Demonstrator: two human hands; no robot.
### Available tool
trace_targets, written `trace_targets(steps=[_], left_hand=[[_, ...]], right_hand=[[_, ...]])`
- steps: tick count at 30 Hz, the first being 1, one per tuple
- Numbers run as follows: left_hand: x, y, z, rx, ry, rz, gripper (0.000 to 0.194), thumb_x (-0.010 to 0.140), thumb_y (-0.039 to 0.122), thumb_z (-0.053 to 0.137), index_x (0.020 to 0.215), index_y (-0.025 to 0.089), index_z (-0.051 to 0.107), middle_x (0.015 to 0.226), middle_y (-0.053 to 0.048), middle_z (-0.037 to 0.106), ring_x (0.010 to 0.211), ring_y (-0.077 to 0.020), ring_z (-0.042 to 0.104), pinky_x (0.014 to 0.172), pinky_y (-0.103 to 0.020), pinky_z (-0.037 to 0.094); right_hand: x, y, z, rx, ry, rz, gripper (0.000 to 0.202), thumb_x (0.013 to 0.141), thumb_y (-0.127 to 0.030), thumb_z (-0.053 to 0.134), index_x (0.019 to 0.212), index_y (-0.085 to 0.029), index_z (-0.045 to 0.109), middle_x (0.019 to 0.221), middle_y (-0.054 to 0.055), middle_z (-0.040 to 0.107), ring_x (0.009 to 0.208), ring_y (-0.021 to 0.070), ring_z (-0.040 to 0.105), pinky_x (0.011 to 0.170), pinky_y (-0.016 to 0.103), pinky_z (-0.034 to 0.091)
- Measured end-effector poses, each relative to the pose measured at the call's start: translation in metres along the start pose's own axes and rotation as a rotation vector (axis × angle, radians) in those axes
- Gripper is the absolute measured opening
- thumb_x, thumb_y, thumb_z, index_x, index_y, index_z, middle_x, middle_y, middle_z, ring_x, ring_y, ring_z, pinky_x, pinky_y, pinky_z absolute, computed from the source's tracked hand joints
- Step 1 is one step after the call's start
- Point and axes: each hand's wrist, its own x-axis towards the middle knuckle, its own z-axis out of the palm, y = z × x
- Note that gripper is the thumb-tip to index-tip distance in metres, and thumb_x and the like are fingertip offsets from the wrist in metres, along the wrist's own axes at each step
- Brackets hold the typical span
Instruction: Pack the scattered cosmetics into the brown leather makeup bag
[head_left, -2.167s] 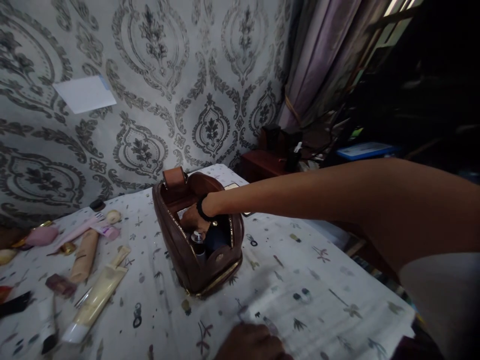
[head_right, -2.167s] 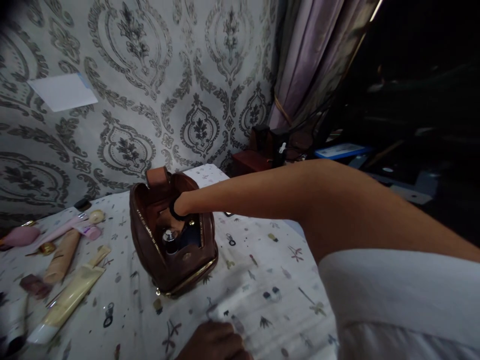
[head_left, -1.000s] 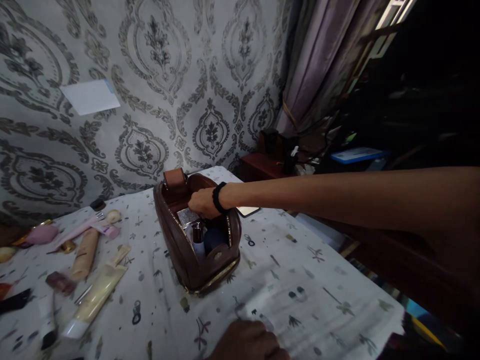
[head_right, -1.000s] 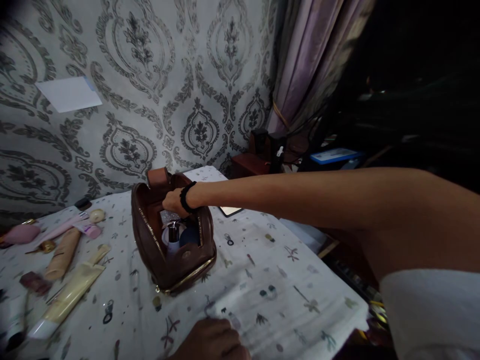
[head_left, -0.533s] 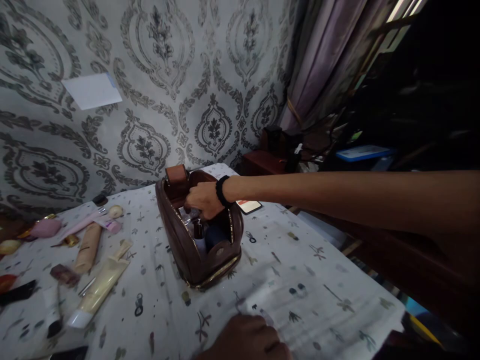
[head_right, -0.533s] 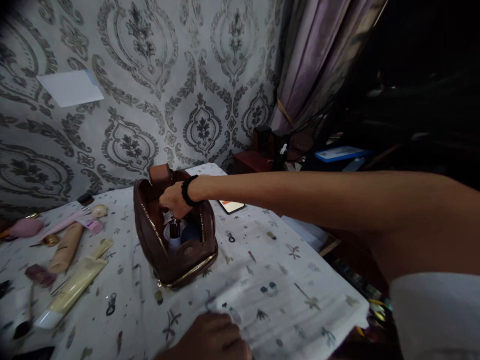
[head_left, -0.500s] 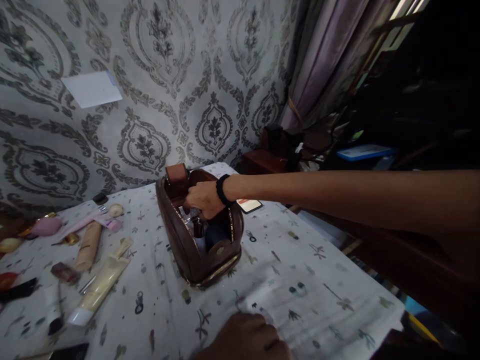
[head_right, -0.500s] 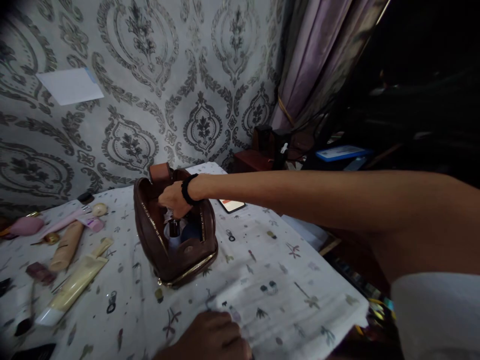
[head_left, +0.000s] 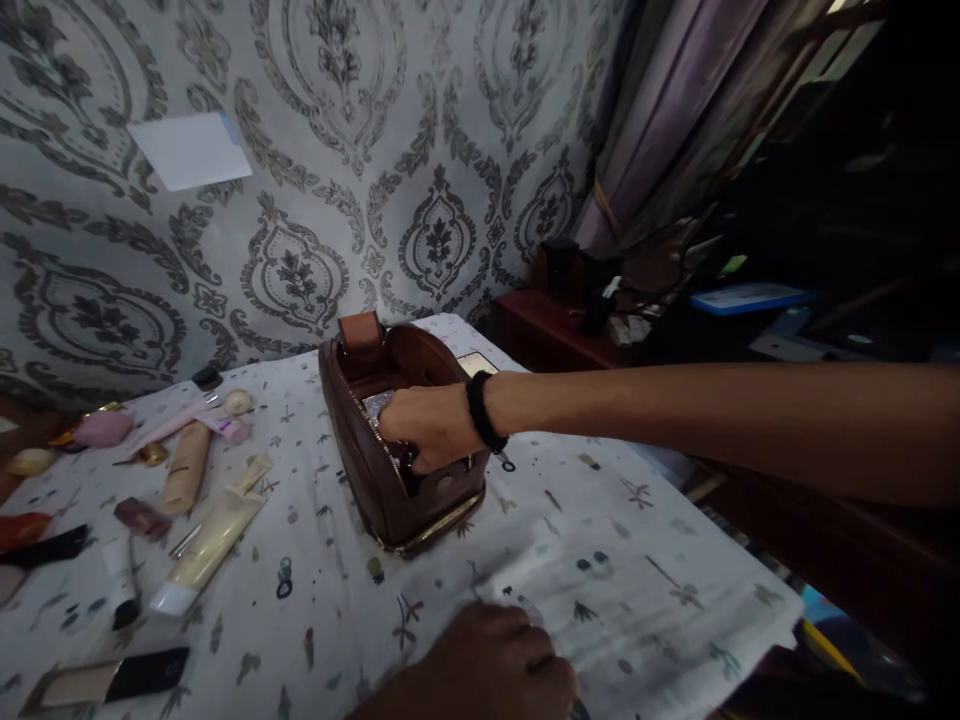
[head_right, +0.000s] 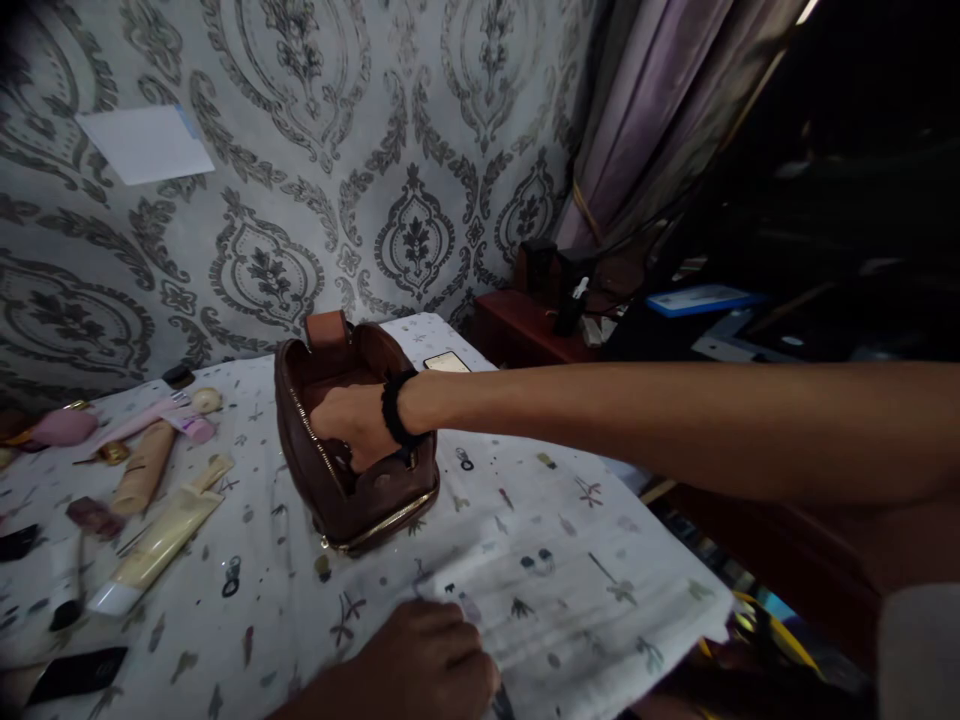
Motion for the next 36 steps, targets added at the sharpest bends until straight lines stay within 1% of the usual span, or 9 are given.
trace_targets(steps=[7,12,15,18,21,25,28,32,36], left_hand=[[0.001,0.000,-0.007,-0.012,-0.012,-0.003,0.018,0.090,0.020,0.051,0.074,0.019,0.044,0.065,0.006,0.056,0.060,-0.0101,0.053,0.056,-0.025,0.038],[0.001,0.000,-0.007,-0.007,-0.032,0.004,0.016,0.090,0.020,0.051,0.076,0.019,0.044,0.066,0.007,0.056,0.061,-0.0100,0.053,0.058,-0.025,0.039],[0.000,-0.001,-0.007,-0.006,-0.036,0.017,0.016,0.089,0.018,0.052,0.076,0.019,0.043,0.066,0.006,0.056,0.062,-0.0100,0.053,0.060,-0.025,0.039],[0.000,-0.001,-0.006,0.008,-0.037,0.020,0.018,0.088,0.018,0.053,0.074,0.019,0.042,0.065,0.006,0.055,0.062,-0.0100,0.053,0.059,-0.025,0.038],[0.000,-0.001,-0.007,0.015,-0.041,0.007,0.018,0.089,0.019,0.053,0.075,0.019,0.042,0.065,0.006,0.055,0.063,-0.0100,0.054,0.060,-0.025,0.038],[0.001,-0.001,-0.006,0.005,-0.019,0.012,0.019,0.090,0.022,0.054,0.074,0.019,0.043,0.064,0.006,0.055,0.061,-0.0103,0.053,0.056,-0.025,0.038],[0.001,-0.001,-0.004,0.011,-0.016,0.014,0.020,0.089,0.022,0.054,0.073,0.019,0.043,0.064,0.006,0.056,0.061,-0.0104,0.053,0.057,-0.025,0.039],[-0.001,-0.001,-0.001,0.006,0.003,0.021,0.019,0.088,0.021,0.055,0.074,0.019,0.043,0.065,0.006,0.056,0.062,-0.0099,0.054,0.057,-0.025,0.038],[-0.002,0.000,0.000,0.030,-0.035,0.013,0.019,0.089,0.021,0.054,0.074,0.019,0.042,0.065,0.005,0.056,0.063,-0.0098,0.055,0.059,-0.025,0.040]], right_hand=[[-0.002,-0.006,0.004,-0.013,0.001,0.067,0.023,0.072,-0.014,0.067,0.093,-0.006,0.071,0.093,0.016,0.072,0.085,0.0243,0.066,0.062,0.029,0.041],[-0.003,-0.003,0.007,0.048,0.032,-0.004,0.025,0.070,-0.020,0.073,0.090,-0.006,0.072,0.090,0.013,0.071,0.080,0.0203,0.063,0.065,0.026,0.041],[-0.005,0.001,0.007,0.103,0.049,-0.039,0.018,0.070,-0.014,0.071,0.087,-0.009,0.073,0.085,0.009,0.070,0.074,0.0164,0.060,0.062,0.025,0.039],[-0.007,0.004,0.007,0.130,0.089,-0.042,0.013,0.069,-0.008,0.068,0.081,-0.010,0.073,0.084,0.008,0.069,0.071,0.0142,0.056,0.061,0.023,0.037],[-0.008,0.006,0.009,0.167,0.092,-0.048,0.010,0.070,-0.005,0.068,0.078,-0.010,0.072,0.080,0.005,0.068,0.067,0.0118,0.052,0.060,0.022,0.035],[-0.007,0.003,0.013,0.221,0.110,-0.028,0.009,0.072,-0.011,0.072,0.081,-0.009,0.071,0.073,0.003,0.066,0.061,0.0099,0.049,0.057,0.021,0.033],[-0.004,0.002,0.017,0.196,0.126,-0.009,0.018,0.070,-0.020,0.077,0.081,-0.007,0.070,0.074,0.004,0.067,0.061,0.0105,0.049,0.057,0.021,0.032],[-0.002,0.005,0.018,0.236,0.092,0.016,0.030,0.067,-0.031,0.082,0.079,-0.007,0.069,0.074,0.004,0.067,0.061,0.0102,0.051,0.057,0.021,0.032],[-0.003,0.008,0.011,0.276,0.049,0.004,0.029,0.070,-0.028,0.080,0.086,-0.006,0.069,0.075,0.003,0.067,0.064,0.0103,0.054,0.060,0.021,0.035]])
